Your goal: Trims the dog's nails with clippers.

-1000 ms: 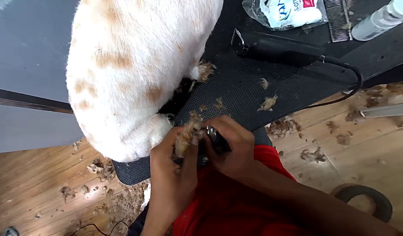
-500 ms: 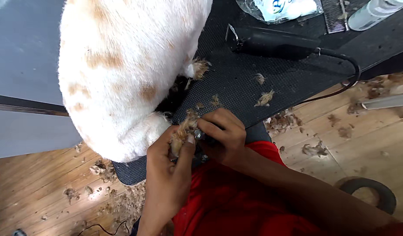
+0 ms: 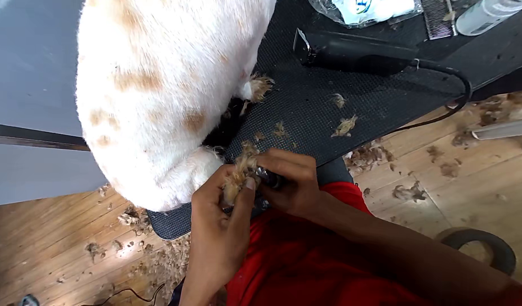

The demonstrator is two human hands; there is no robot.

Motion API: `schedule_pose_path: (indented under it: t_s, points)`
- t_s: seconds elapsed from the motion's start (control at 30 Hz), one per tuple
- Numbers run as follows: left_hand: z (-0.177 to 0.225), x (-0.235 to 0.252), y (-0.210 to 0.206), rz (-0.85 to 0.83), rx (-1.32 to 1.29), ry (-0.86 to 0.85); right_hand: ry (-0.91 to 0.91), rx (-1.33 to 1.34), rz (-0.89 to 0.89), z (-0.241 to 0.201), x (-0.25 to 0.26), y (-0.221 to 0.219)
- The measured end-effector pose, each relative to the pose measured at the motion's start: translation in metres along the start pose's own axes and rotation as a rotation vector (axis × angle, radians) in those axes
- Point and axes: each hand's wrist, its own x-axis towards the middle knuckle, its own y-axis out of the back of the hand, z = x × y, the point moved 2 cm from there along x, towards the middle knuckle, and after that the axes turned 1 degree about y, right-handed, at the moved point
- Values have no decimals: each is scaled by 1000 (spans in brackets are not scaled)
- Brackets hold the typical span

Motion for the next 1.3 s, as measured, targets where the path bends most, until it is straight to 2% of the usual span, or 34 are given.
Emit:
schedule_pose_path:
  t_s: [0.17,0.27,0.3,0.4,0.47,0.53,0.63,0.83,1.13,1.3]
  points:
    - [-2,0,0,-13,-25,-12,85,-129,-138,-5,5,14]
    - [-1,0,1,-44,-11,-15,27,-74,-143,-4,7,16]
    - [-1,1,2,-72,6,-12,-64,3,-126,-5,6,16]
    - [-1,5,9,-189,61,-13,-528,388,-70,-8,2,16]
    - [2,9,13,-230,112,-35,-648,657,-67,-9,-5,16]
    - [8,15,18,-269,185,-46,-652,759,-97,-16,-13,15]
    - [23,26,23,-323,279,-20,-648,740,-96,-29,-20,9]
    - [57,41,23,-462,529,92,-692,604,126,-40,-11,0]
    - [90,48,-9,-657,852,121,-842,703,281,-54,-23,19]
    - [109,60,-29,-745,812,212,-714,778,394,-63,-31,33]
